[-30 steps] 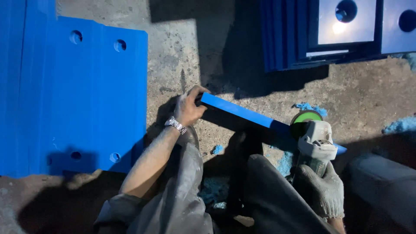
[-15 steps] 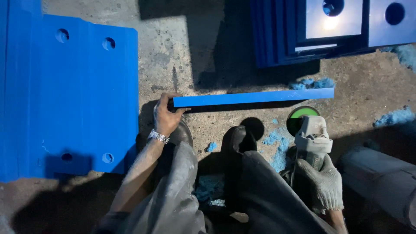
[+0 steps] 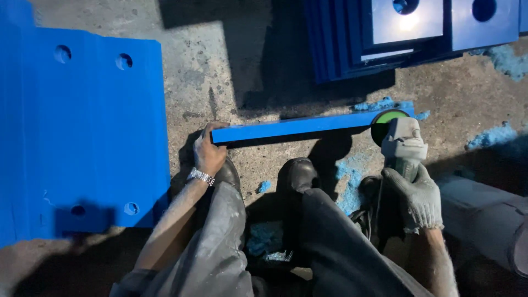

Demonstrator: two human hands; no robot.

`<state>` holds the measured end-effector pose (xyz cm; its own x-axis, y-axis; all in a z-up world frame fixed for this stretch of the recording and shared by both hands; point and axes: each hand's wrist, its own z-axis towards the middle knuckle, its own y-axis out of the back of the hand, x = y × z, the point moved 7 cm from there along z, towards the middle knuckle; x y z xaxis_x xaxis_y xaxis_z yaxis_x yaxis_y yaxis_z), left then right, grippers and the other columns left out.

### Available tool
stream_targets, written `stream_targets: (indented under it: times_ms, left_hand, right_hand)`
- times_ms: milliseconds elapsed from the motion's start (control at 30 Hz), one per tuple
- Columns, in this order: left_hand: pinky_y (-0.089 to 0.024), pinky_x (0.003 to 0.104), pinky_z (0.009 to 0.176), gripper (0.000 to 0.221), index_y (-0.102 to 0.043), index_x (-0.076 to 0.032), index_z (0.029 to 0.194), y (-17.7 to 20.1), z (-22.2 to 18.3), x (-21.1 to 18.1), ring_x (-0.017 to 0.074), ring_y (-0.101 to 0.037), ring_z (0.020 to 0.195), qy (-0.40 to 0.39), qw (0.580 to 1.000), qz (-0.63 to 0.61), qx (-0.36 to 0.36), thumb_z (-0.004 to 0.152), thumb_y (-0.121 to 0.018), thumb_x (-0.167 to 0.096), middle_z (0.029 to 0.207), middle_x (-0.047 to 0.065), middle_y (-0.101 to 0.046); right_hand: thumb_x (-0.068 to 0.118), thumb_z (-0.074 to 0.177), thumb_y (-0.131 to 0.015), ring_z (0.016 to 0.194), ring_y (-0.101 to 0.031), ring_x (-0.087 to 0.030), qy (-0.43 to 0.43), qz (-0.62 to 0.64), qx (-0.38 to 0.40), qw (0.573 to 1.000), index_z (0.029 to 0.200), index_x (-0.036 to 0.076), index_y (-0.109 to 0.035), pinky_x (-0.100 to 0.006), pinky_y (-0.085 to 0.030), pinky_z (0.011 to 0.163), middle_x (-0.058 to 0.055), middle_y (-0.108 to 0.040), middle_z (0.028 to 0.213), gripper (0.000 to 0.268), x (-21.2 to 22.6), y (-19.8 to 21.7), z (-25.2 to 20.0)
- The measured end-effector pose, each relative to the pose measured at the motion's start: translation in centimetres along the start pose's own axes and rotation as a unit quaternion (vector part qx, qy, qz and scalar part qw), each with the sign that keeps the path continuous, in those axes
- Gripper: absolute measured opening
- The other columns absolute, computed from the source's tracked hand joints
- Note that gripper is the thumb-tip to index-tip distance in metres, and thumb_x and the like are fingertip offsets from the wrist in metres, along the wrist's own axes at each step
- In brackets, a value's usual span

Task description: Grinding the edges of blue plastic or coated metal parts with an angle grinder.

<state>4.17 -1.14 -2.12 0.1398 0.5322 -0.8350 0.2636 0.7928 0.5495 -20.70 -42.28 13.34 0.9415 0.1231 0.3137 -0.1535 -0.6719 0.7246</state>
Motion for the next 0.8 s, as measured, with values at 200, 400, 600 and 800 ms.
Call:
stream_targets:
  times_ms: [200,400,600,800]
  left_hand:
    - [-0.052,0.055,0.088,0.035,-0.064,-0.019,0.109,-0.5,0.2,0.8,0.0474,-0.064,0.103,0.061,0.997,0.037,0.021,0.077,-0.061,-0.005,0.106,0.014,-0.073]
    - [-0.052,0.055,0.092,0.034,-0.062,-0.021,0.108,-0.3,0.0,0.4,0.0449,-0.066,0.104,0.059,0.998,0.028,0.014,0.078,-0.061,-0.006,0.106,0.010,-0.074]
    - [-0.052,0.056,0.091,0.036,-0.064,-0.022,0.109,-0.5,0.0,0.9,0.0451,-0.066,0.104,0.048,0.998,0.039,0.004,0.077,-0.065,-0.006,0.107,0.010,-0.074]
    - [-0.054,0.061,0.083,0.025,-0.063,-0.013,0.109,-0.2,0.1,-0.4,0.0568,-0.060,0.098,0.052,0.998,0.033,0.008,0.085,-0.061,-0.004,0.104,0.025,-0.071]
  right_hand:
    - [0.048,0.079,-0.087,0.115,-0.064,-0.048,0.035,-0.034,0.011,0.999,0.122,0.007,-0.065,-0.064,-0.051,0.092,-0.032,-0.070,0.114,0.063,3.6,-3.7,-2.0]
    - [0.056,0.071,-0.085,0.123,-0.063,-0.042,0.012,-0.099,0.132,0.986,0.135,0.018,-0.057,-0.051,-0.053,0.103,-0.026,-0.069,0.124,0.079,8.7,-7.7,-5.5]
    - [0.053,0.070,-0.087,0.120,-0.062,-0.047,0.011,-0.068,0.058,0.996,0.135,0.018,-0.061,-0.059,-0.052,0.096,-0.029,-0.069,0.119,0.079,0.5,-2.9,-0.1]
    - [0.060,0.087,-0.086,0.106,-0.066,-0.049,0.019,-0.055,-0.033,0.998,0.123,0.003,-0.063,-0.058,-0.050,0.093,-0.032,-0.069,0.106,0.071,-7.0,3.8,7.7]
